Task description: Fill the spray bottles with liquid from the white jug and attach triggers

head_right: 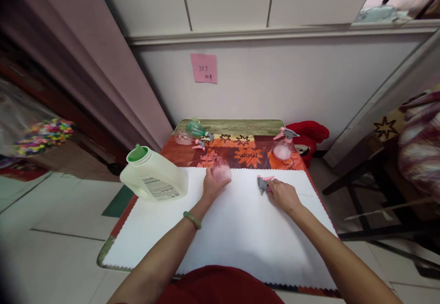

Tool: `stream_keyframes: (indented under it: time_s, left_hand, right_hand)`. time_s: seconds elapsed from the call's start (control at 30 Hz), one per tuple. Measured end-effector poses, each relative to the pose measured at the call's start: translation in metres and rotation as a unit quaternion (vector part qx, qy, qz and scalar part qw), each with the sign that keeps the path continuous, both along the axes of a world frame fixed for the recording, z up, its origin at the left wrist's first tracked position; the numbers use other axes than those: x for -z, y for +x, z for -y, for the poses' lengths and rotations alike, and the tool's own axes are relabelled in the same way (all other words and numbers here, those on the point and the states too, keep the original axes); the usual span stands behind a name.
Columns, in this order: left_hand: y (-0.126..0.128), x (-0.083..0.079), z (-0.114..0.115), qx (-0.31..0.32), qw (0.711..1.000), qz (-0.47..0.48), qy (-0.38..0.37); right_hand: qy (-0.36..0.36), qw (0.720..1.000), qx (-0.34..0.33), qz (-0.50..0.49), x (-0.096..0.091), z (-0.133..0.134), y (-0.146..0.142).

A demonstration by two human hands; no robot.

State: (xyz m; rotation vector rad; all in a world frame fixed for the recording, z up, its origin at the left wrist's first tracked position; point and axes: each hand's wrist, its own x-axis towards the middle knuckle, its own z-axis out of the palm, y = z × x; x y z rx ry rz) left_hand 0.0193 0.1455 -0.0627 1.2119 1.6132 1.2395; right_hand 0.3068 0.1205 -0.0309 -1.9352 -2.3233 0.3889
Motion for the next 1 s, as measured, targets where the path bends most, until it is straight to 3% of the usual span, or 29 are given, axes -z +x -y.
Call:
stream_keyframes:
  time_s: [0.07, 0.1, 0.13, 0.17, 0.23, 0.3, 0.33, 0.4, 0.5, 0.7, 0.77, 0.87, 1.0]
  left_hand:
    - [-0.002, -0.01, 0.006, 0.005, 0.999, 0.034, 0.007]
    - [-0.004, -0.016, 0.011, 0.01, 0.999, 0.052, 0.013]
    - [-0.006, -0.022, 0.015, 0.018, 0.997, 0.071, 0.018]
    - [-0.007, -0.029, 0.021, 0.029, 0.995, 0.092, 0.023]
    - [-0.009, -0.042, 0.032, 0.055, 0.989, 0.135, 0.028]
    - [-0.011, -0.055, 0.045, 0.083, 0.981, 0.173, 0.031]
    - [-0.013, -0.062, 0.052, 0.095, 0.977, 0.189, 0.032]
    - [-0.016, -0.073, 0.064, 0.115, 0.97, 0.212, 0.037]
    - [-0.023, -0.085, 0.076, 0.141, 0.963, 0.225, 0.049]
    - [-0.037, -0.097, 0.082, 0.152, 0.962, 0.213, 0.072]
    - [-0.039, -0.1, 0.083, 0.157, 0.96, 0.221, 0.075]
    - [-0.038, -0.103, 0.085, 0.159, 0.951, 0.253, 0.074]
    - [-0.032, -0.103, 0.085, 0.096, 0.923, 0.37, 0.047]
  right_hand:
    - [0.024, 0.998, 0.013, -0.061, -0.019, -0.009, -0.001]
    - [0.038, 0.992, 0.02, -0.122, -0.033, -0.015, -0.003]
    - [0.055, 0.968, 0.031, -0.242, -0.05, -0.02, -0.007]
    - [0.068, 0.919, 0.045, -0.387, -0.069, -0.026, -0.012]
    - [0.064, 0.779, 0.048, -0.621, -0.112, -0.037, -0.028]
    - [0.063, 0.657, 0.037, -0.751, -0.152, -0.045, -0.048]
    - [0.067, 0.612, 0.032, -0.788, -0.169, -0.048, -0.058]
    - [0.064, 0.558, 0.011, -0.827, -0.194, -0.053, -0.08]
    - [0.05, 0.542, -0.019, -0.839, -0.211, -0.055, -0.106]
    - [0.012, 0.593, -0.052, -0.804, -0.211, -0.053, -0.127]
    - [0.002, 0.597, -0.053, -0.801, -0.209, -0.05, -0.128]
    - [-0.015, 0.596, -0.057, -0.801, -0.198, -0.044, -0.133]
    - [-0.091, 0.624, -0.059, -0.774, -0.166, -0.029, -0.15]
